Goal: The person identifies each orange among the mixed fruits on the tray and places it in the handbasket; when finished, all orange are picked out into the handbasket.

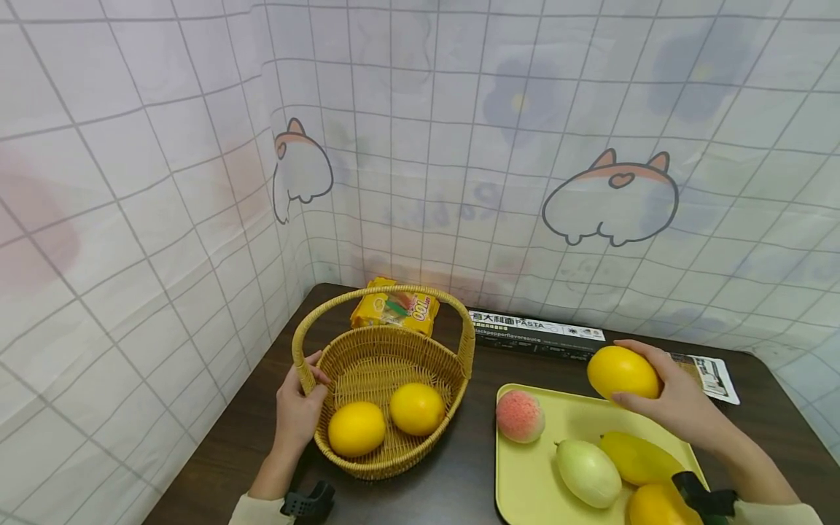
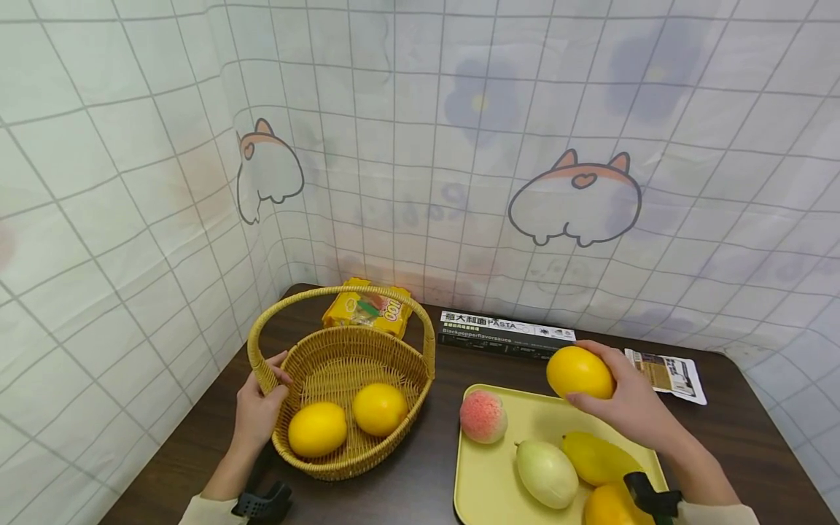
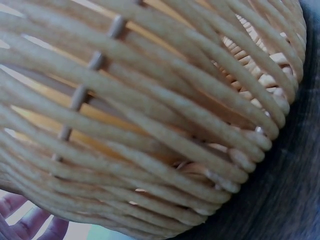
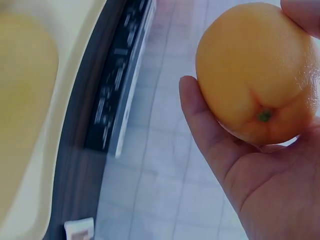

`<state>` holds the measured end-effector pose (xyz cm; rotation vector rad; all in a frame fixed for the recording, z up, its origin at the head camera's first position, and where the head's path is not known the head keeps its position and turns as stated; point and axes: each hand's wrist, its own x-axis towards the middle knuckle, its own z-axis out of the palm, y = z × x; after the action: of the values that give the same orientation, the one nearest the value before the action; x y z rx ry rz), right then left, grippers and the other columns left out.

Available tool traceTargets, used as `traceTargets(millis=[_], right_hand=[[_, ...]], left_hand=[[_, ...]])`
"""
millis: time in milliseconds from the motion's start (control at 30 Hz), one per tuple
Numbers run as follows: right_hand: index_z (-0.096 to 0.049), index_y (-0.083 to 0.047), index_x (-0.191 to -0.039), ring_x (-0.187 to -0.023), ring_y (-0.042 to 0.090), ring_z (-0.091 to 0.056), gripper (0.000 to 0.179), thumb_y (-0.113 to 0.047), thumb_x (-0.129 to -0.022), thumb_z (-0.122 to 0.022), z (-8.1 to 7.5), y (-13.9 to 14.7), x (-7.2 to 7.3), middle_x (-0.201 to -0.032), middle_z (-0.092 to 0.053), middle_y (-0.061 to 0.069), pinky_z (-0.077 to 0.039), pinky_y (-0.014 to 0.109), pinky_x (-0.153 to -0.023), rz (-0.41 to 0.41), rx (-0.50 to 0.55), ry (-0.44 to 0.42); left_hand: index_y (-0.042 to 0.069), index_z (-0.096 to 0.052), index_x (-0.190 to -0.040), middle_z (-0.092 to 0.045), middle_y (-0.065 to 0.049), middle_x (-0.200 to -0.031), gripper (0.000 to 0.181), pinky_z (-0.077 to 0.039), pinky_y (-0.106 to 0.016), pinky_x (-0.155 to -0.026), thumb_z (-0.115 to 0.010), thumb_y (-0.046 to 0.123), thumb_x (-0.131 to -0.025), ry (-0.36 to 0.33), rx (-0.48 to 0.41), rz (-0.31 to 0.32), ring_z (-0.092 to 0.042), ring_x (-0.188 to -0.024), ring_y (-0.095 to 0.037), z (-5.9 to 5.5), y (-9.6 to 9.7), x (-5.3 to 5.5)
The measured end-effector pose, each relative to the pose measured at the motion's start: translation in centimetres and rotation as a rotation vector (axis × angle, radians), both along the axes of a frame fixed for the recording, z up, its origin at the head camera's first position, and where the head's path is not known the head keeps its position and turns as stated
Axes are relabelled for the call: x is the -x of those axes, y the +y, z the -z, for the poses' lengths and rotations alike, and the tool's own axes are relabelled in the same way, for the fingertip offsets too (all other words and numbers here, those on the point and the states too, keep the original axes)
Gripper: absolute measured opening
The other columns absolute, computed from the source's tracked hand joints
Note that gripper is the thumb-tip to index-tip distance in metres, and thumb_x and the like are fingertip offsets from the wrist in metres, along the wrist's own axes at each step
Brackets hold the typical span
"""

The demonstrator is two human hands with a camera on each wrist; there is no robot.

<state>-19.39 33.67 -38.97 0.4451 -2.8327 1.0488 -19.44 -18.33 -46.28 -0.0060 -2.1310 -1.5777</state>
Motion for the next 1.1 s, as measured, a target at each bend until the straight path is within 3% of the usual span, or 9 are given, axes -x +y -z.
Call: traceTargets(millis=[333,533,733,1100], right_hand=[[-0.04,-0.025,-0.146,-0.089,0.015,-0.055,0.074,-0.02,-0.083,-0.078,0.6,-4.1,-0.7,-0.129,-0.046,0.001,-0.051,0.028,-0.071,-0.069,0.064,0.048],[-0.042,-0.022,-0.144,-0.091,0.013,-0.056,0.074,-0.019,-0.08,-0.08,0.9,-6.0,-1.0,-0.129,-0.048,0.001,-0.052,0.028,-0.072,-0.089,0.091,0.094],[-0.044,-0.024,-0.143,-0.094,0.015,-0.055,0.075,-0.024,-0.079,-0.082,1.0,-8.0,-1.4,-0.131,-0.049,0.001,-0.051,0.029,-0.073,-0.057,0.109,0.108],[-0.044,-0.028,-0.143,-0.097,0.02,-0.055,0.072,-0.027,-0.081,-0.08,2.4,-10.7,-0.8,-0.129,-0.049,-0.001,-0.05,0.032,-0.076,0.01,0.196,0.082]], left_hand=[[-0.005,-0.058,-0.087,-0.056,-0.024,-0.134,0.009,-0.034,-0.033,-0.094,-0.054,-0.013,-0.083,-0.009,-0.005,0.003,-0.048,-0.129,-0.041,0.0,0.0,0.0],[-0.005,-0.058,-0.087,-0.056,-0.024,-0.134,0.009,-0.034,-0.036,-0.096,-0.054,-0.013,-0.083,-0.006,-0.009,0.004,-0.048,-0.129,-0.041,0.0,0.0,0.0],[-0.005,-0.058,-0.086,-0.056,-0.025,-0.133,0.009,-0.034,-0.043,-0.098,-0.054,-0.013,-0.083,-0.002,-0.011,0.005,-0.048,-0.128,-0.041,0.1,0.0,0.1],[-0.005,-0.059,-0.086,-0.057,-0.024,-0.133,0.01,-0.034,-0.036,-0.094,-0.054,-0.013,-0.083,-0.002,-0.009,0.001,-0.048,-0.128,-0.041,0.1,0.0,0.1]])
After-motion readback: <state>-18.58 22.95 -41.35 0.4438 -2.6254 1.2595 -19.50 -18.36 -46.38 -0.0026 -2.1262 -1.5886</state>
